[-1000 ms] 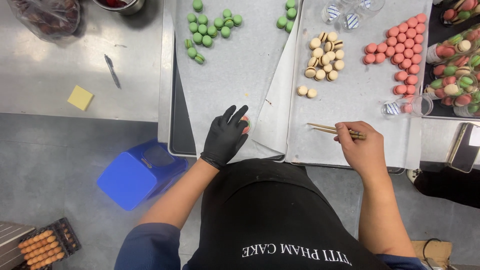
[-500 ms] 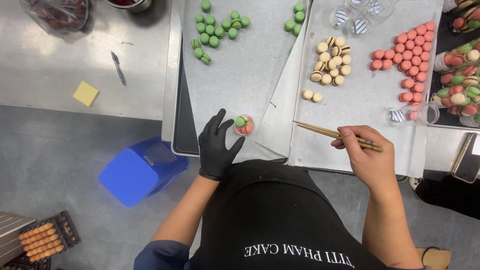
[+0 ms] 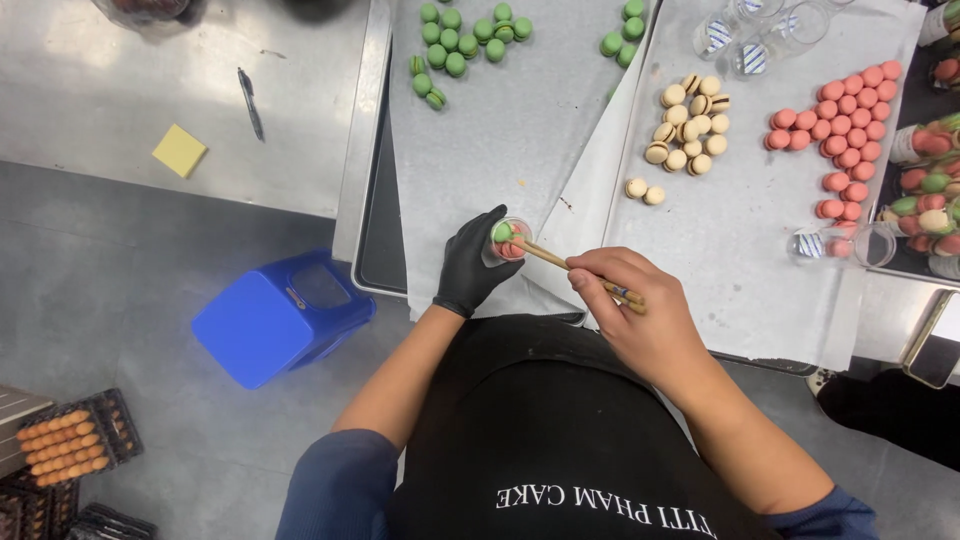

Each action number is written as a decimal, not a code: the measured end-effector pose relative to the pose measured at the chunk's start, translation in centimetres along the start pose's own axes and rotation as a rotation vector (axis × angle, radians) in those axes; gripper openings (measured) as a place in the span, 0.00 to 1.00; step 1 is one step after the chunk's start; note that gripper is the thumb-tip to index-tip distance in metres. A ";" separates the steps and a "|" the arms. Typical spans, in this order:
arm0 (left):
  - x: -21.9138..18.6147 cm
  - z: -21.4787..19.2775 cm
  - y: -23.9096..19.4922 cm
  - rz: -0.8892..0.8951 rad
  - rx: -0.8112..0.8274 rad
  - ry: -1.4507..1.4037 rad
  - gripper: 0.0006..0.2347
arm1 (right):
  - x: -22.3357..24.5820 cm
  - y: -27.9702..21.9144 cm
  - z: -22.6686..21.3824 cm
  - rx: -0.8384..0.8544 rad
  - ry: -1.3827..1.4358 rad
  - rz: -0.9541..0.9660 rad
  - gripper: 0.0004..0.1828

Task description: Assembling different colored macarons into plastic cups using chopsticks.

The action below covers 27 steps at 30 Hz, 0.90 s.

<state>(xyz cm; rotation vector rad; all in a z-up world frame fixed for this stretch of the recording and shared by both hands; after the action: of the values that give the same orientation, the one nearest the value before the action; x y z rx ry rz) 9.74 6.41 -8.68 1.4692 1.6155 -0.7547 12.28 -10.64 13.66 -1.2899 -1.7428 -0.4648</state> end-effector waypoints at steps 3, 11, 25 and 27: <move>-1.7 -0.6 0.0 0.032 -0.033 0.013 0.31 | 0.2 0.5 -0.4 0.021 -0.077 -0.020 0.11; -5.5 -1.3 0.5 0.091 0.141 0.118 0.30 | -3.7 2.0 -1.7 0.106 0.006 0.106 0.13; -7.5 -2.3 0.6 0.083 0.294 0.181 0.28 | -4.6 2.2 -1.6 0.135 0.099 0.192 0.15; -7.6 -2.5 0.5 0.093 0.270 0.190 0.29 | -4.9 2.0 -1.5 0.142 0.096 0.205 0.15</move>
<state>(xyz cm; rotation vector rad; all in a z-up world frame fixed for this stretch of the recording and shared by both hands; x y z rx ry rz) 9.76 4.82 -0.82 1.8440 1.6187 -0.8248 15.02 -13.74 10.04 -1.3065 -1.5172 -0.2755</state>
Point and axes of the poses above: each hand's wrist, its own y-axis towards the middle knuckle, its own z-axis out of the palm, x = y × z, the point moved 9 cm from there along y, towards the middle knuckle, and after that the axes turned 1 degree about y, right-handed, at the moved point
